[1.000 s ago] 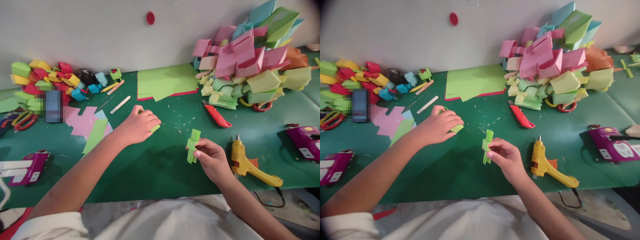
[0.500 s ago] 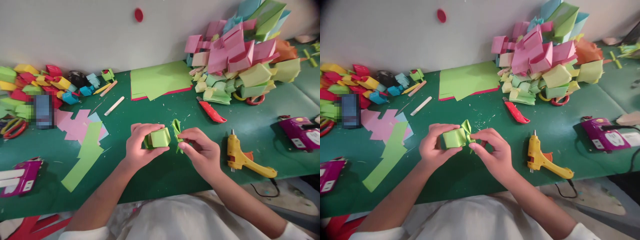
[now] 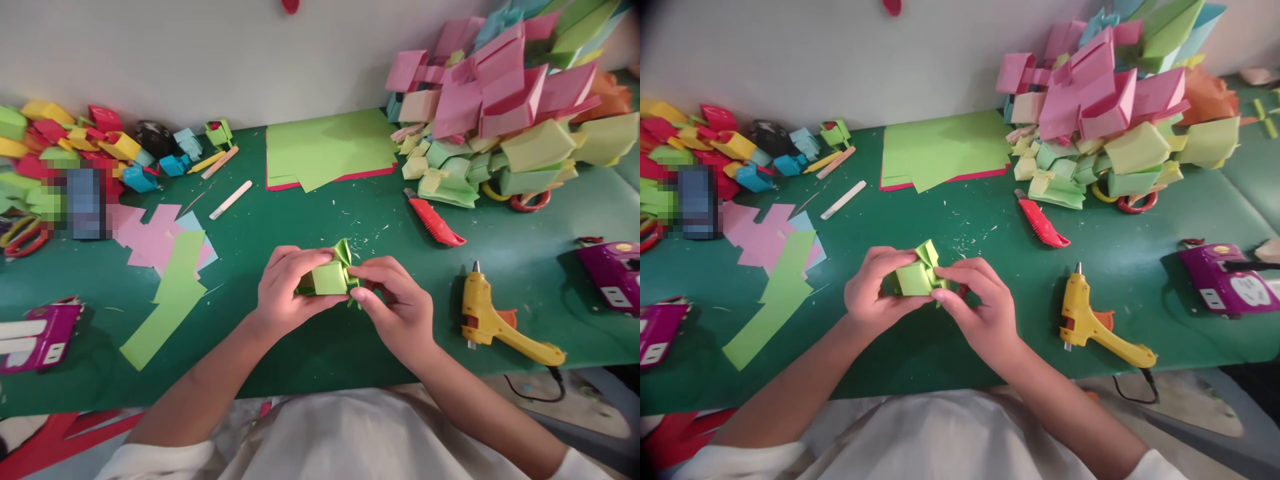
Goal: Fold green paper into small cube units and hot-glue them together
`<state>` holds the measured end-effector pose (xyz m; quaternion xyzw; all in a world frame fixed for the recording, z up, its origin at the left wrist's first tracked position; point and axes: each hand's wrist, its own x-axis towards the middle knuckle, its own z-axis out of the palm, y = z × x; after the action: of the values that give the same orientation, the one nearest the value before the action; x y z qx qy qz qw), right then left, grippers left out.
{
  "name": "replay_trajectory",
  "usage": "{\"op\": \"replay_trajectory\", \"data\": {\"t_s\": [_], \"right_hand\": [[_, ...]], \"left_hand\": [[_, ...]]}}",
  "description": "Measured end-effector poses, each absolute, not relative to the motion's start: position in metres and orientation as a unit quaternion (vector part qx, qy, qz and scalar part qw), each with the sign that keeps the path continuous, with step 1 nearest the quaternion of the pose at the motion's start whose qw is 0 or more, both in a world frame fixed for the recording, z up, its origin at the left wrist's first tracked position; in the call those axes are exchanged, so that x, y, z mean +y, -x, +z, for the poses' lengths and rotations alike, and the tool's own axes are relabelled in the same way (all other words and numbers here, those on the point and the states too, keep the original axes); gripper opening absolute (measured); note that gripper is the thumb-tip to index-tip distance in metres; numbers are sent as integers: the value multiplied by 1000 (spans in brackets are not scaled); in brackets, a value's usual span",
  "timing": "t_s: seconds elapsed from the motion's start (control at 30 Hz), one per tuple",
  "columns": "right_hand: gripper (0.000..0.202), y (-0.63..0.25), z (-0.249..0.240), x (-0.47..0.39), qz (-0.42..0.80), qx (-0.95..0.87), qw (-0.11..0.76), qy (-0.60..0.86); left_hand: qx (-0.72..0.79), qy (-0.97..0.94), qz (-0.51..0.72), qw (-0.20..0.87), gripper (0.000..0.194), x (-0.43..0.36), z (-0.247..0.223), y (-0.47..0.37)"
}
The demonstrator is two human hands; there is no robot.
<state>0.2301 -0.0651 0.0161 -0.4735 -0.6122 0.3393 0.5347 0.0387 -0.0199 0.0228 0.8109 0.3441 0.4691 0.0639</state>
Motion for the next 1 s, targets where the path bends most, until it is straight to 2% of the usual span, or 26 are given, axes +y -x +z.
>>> {"op": "replay_trajectory", "data": {"t_s": [1.0], "right_hand": [[11,-228,11,-65,317,-641,534,451]], "left_hand": [[325,-833,448,-6,50,-18,17,-37]]}}
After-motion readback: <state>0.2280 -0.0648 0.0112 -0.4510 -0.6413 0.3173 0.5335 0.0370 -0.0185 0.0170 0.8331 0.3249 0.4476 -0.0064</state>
